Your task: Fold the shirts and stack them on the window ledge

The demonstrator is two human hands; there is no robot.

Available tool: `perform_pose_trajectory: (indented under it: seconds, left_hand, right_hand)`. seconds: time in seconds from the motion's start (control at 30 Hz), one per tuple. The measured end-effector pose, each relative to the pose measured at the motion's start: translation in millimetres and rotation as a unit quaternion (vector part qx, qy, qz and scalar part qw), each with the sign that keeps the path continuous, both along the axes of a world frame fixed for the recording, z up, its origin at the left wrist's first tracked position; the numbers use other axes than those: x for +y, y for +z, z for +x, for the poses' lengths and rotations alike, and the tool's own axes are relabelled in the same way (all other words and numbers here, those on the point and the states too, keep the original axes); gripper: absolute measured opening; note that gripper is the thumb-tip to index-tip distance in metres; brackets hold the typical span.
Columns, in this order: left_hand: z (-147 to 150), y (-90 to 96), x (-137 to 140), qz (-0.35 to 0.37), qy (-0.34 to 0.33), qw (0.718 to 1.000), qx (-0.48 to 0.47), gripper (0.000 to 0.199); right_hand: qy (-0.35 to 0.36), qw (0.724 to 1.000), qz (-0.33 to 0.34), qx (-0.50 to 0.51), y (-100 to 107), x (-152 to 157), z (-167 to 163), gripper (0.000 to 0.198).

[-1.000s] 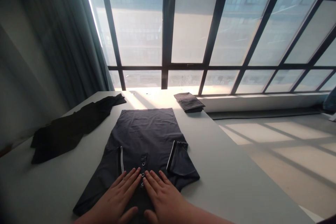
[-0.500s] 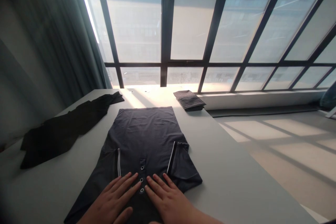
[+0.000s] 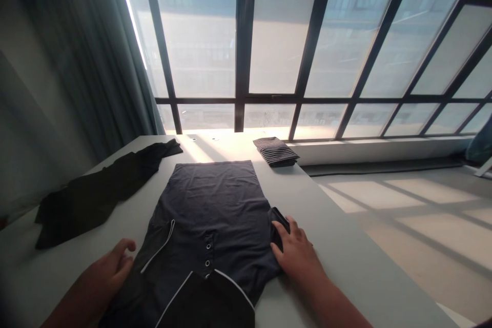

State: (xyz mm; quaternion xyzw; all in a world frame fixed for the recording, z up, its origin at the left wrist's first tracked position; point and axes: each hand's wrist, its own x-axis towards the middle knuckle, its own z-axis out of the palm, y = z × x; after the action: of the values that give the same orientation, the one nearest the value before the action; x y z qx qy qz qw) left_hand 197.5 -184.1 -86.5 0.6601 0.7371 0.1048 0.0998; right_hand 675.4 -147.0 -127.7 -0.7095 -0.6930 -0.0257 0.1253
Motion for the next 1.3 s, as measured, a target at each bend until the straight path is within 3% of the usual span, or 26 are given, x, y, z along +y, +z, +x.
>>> perform_pose_trajectory:
  seconds: [0.1,0.2,0.3,0.43,0.5,0.6,0.7,0.8,0.9,1.0,1.1,1.2,1.3]
  left_hand:
    - [14.0,-0.3,-6.1,0.055,-0.048,0.997,-0.028,0.039]
    - [39.4,-1.0,-12.5,0.041,-0.112,0.993,0.006,0.050]
    - [55.4,-0.4,-15.4,0.005,-0.131,0.991,0.035,0.051]
    - [51.1,3.1,-12.5,0.010,-0.177,0.984,0.032,0.050]
    - [37.7,6.4,-10.5,0.062,-0.136,0.989,0.007,0.042]
    - [5.3,12.3,-11.7,0.141,-0.022,0.990,-0.013,0.031]
    - [-31.1,16.2,-19.4,0.084,0.079,0.993,0.023,0.037]
    - [-54.2,17.5,-27.4,0.010,0.104,0.990,0.097,0.034]
    - [-53.1,15.9,-26.8,0.078,0.098,0.969,0.215,0.031]
    - [-35.8,4.8,-15.4,0.180,0.010,0.962,0.205,0.040]
    - [-22.6,-19.0,-0.8,0.162,-0.112,0.973,0.122,0.046]
    - [-22.9,-42.3,7.8,0.069,-0.105,0.986,0.110,0.053]
    - [-27.3,-51.2,7.5,0.018,-0.069,0.986,0.148,0.057]
  right_hand:
    - [-0.039,0.999,0.025,-0.007,-6.6,8.7,18.2,0.062]
    - [-0.044,0.999,-0.005,0.005,-5.6,17.6,26.2,0.061]
    - [-0.013,0.999,-0.035,0.032,0.3,20.4,24.5,0.043]
    - [0.011,1.000,0.010,0.026,8.4,17.2,18.7,0.016]
    - [0.017,0.999,0.044,0.026,9.4,16.2,19.2,0.014]
    - [0.029,0.998,0.051,0.024,5.6,15.7,24.0,0.013]
    - [0.011,1.000,0.020,0.014,-0.3,15.1,28.5,0.024]
    - [-0.038,0.999,-0.002,0.000,-3.0,15.4,31.4,0.036]
    - [-0.049,0.998,-0.022,0.014,-2.6,17.6,33.5,0.029]
    - [-0.021,0.998,-0.033,0.045,-0.4,19.3,33.2,0.020]
    - [0.014,0.998,-0.001,0.061,5.7,17.6,31.3,0.017]
    - [0.008,0.997,0.032,0.070,15.7,13.4,31.4,0.021]
    - [-0.043,0.997,0.003,0.069,24.4,9.9,34.6,0.027]
